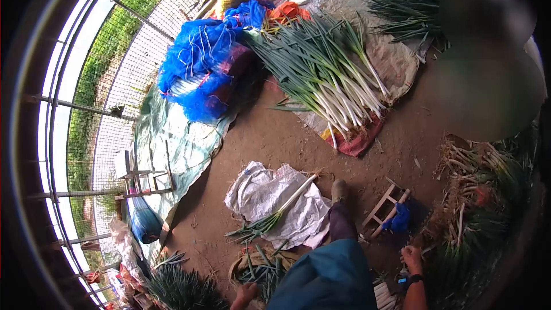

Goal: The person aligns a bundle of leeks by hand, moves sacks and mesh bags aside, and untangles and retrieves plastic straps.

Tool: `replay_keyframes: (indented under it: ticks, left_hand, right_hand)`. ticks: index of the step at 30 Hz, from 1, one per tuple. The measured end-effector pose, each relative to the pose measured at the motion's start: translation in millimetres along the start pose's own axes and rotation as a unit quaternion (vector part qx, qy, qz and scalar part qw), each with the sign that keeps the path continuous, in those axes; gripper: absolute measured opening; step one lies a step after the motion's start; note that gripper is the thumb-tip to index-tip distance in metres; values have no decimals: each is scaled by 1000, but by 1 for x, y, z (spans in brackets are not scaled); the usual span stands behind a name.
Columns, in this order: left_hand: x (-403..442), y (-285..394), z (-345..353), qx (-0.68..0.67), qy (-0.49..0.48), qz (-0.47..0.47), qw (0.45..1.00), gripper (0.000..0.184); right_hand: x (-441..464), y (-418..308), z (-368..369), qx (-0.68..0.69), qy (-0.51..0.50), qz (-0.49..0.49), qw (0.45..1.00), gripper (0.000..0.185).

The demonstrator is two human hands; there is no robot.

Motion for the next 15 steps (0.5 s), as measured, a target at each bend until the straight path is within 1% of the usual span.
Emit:
replay_keyframes:
  ticks: [1, 2, 3, 4, 7, 8, 9, 10, 11, 12, 13, 14, 15]
  left_hand:
    - [6, 8, 2, -3, 4, -10, 1000, 33]
    - [24, -16, -2, 139, -72, 27, 987, 33]
    - [35, -28, -3, 285, -137, 88, 945, 43]
    - [36, -22, 1, 396, -185, 161, 885, 58]
    - [40, 18, 17, 550, -122, 191, 804, 50]
    - [41, 31, 20, 597, -96, 201, 771, 48]
    - [32, 44, 22, 565, -69, 343, 747, 48]
    - [43, 55, 17, 433, -74, 265, 858, 50]
    - [50, 61, 13, 286, -80, 177, 938, 53]
    - [51, 60, 12, 128, -86, 80, 985, 57]
    - [38, 67, 2, 122, -36, 33, 991, 53]
    - [25, 86, -5, 94, 1, 18, 995, 51]
    - [5, 120, -10, 76, 28, 35, 996, 49]
  right_hand:
    - [1, -1, -1, -21, 3, 45, 999, 24]
    - [2, 3, -1, -41, -17, 128, 991, 28]
    - [-11, -17, -3, -25, -44, 149, 988, 28]
    - [-17, -22, -4, -21, -54, 171, 983, 29]
    - [-14, -51, -17, -11, -65, 198, 978, 31]
    - [-13, -66, -24, 5, -55, 183, 982, 30]
    - [-10, -79, -29, 21, -46, 165, 985, 29]
    - [-4, -95, -32, 37, -37, 146, 988, 28]
    - [3, -113, -34, 44, -32, 139, 989, 29]
    - [9, -131, -36, 50, -27, 134, 989, 30]
    - [14, -148, -39, 54, -24, 132, 989, 31]
    - [14, -161, -42, 56, -21, 134, 989, 32]
    - [20, -171, -43, 56, -1, 118, 991, 32]
Point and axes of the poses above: each hand's wrist, its own x-axis towards the middle knuckle, its own z-axis out of the palm, y = z × x, the point moved 5 cm from there along x, towards the middle knuckle, and after that the axes turned 1 degree about -x, right-handed, at the moved point
